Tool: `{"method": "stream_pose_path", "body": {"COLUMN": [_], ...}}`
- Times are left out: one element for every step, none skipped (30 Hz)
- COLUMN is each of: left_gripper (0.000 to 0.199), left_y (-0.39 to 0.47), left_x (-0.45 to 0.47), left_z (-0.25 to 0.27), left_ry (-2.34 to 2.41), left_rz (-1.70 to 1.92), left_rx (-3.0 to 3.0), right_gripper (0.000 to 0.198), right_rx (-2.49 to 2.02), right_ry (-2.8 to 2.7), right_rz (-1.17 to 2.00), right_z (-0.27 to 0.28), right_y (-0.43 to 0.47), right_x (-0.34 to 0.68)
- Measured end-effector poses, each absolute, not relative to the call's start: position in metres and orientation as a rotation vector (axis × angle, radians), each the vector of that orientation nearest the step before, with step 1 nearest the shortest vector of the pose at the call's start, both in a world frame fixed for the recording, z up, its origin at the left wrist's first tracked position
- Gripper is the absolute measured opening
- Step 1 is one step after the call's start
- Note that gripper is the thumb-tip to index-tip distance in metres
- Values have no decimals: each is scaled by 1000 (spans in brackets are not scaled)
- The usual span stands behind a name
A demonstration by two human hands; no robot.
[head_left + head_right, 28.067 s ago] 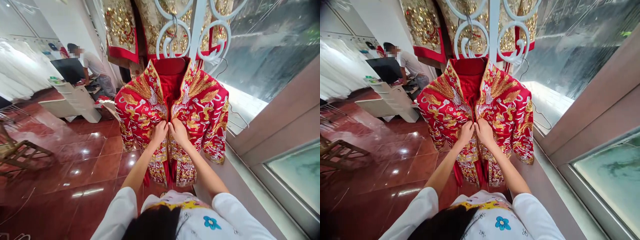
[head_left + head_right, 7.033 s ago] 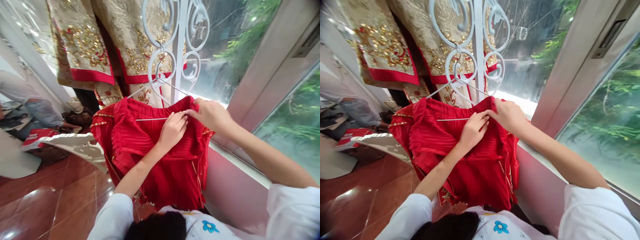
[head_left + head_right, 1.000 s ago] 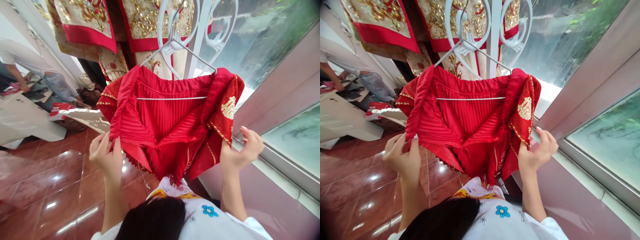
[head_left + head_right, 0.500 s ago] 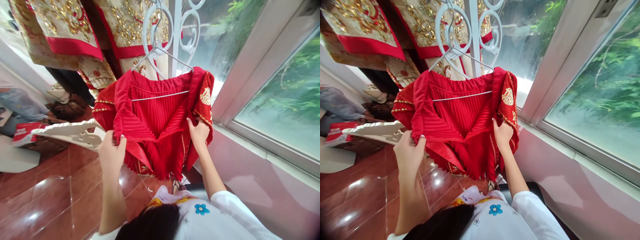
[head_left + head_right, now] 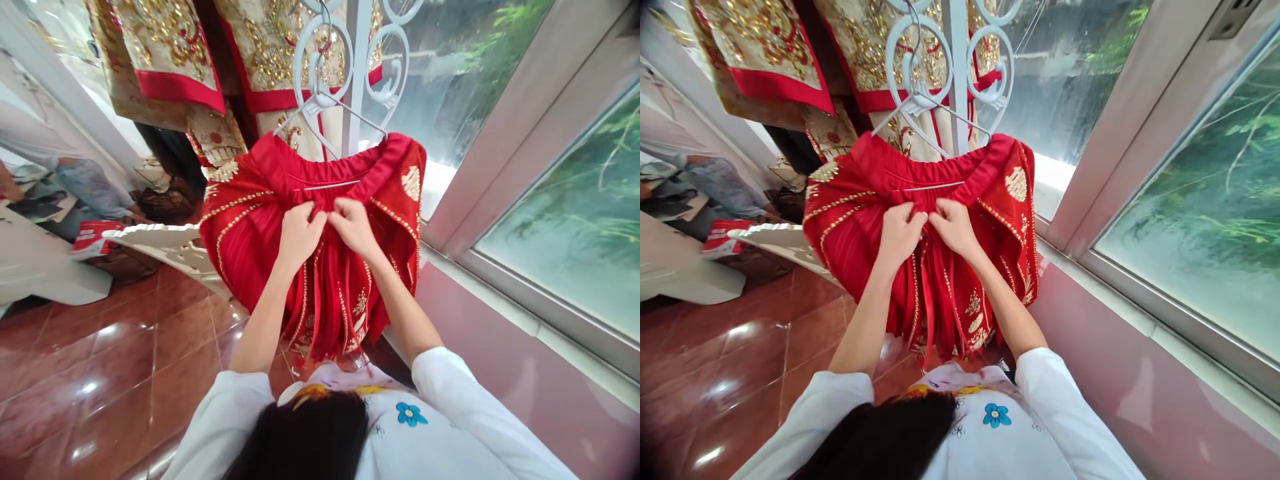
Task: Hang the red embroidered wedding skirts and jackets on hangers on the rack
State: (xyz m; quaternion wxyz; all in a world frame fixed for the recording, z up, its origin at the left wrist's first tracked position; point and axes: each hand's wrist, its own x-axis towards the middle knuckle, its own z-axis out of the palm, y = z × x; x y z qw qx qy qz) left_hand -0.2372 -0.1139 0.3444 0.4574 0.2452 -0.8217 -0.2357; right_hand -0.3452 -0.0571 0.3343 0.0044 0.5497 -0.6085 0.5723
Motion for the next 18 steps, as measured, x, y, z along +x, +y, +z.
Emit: {"method": "stream_pose_path", "body": {"left_gripper": [24,22,21,20,20,21,21,22,21,22,22,24,25,27,29,30,31,31], "left_y": [-126,-137,-146,-152,-156,-157,-156,-154,-151,-147,-142,-136,-130,-123,-115,-108,-101,-96], "left_x": [-241,-242,-241,-239,-237,-234,-232,-229,-226,-222,-218,-212,-206,-200,-195,-191,-189,-189], "left_z": [330,317,306,299,295,294,294,295,295,294,291,285,276,264,249,232,214,195], "left_ry": [-2056,-2069,-2080,-2085,-2087,-2084,-2073,-2051,-2021,-1990,-1959,-1929,-1902,-1883,-1881,-1899,-1929,-1968], "left_rz": [-589,-605,-621,-637,-658,-683,-706,-727,-742,-748,-742,-733,-730,-739,-763,-806,-872,-954], "left_rx": [684,719,733,726,706,687,677,677,687,707,734,767,803,843,887,931,971,996], "right_gripper": [35,34,34,33,33,33,33,32,33,33,32,32,30,28,27,31,36,38], "right_rx": [1708,1681,1657,1647,1663,1683,1685,1662,1611,1536,1445,1349,1250,1140,1026,915,829,788], "right_ry": [-1989,-2030,-2041,-2021,-1986,-1953,-1936,-1945,-1979,-2036,-2110,-2192,-2267,-2321,-2345,-2334,-2294,-2247], "right_rz": [1778,1790,1814,1845,1872,1888,1889,1873,1840,1792,1730,1661,1585,1511,1443,1392,1362,1354], "right_z": [318,304,292,284,279,278,278,278,279,277,274,269,262,253,243,232,221,210], "right_y": [-66,-72,-76,-78,-77,-76,-73,-69,-64,-58,-50,-41,-31,-21,-11,-3,3,7], "right_x": [-351,-355,-358,-358,-356,-354,-351,-349,-347,-345,-344,-343,-342,-340,-337,-334,-330,-325]}}
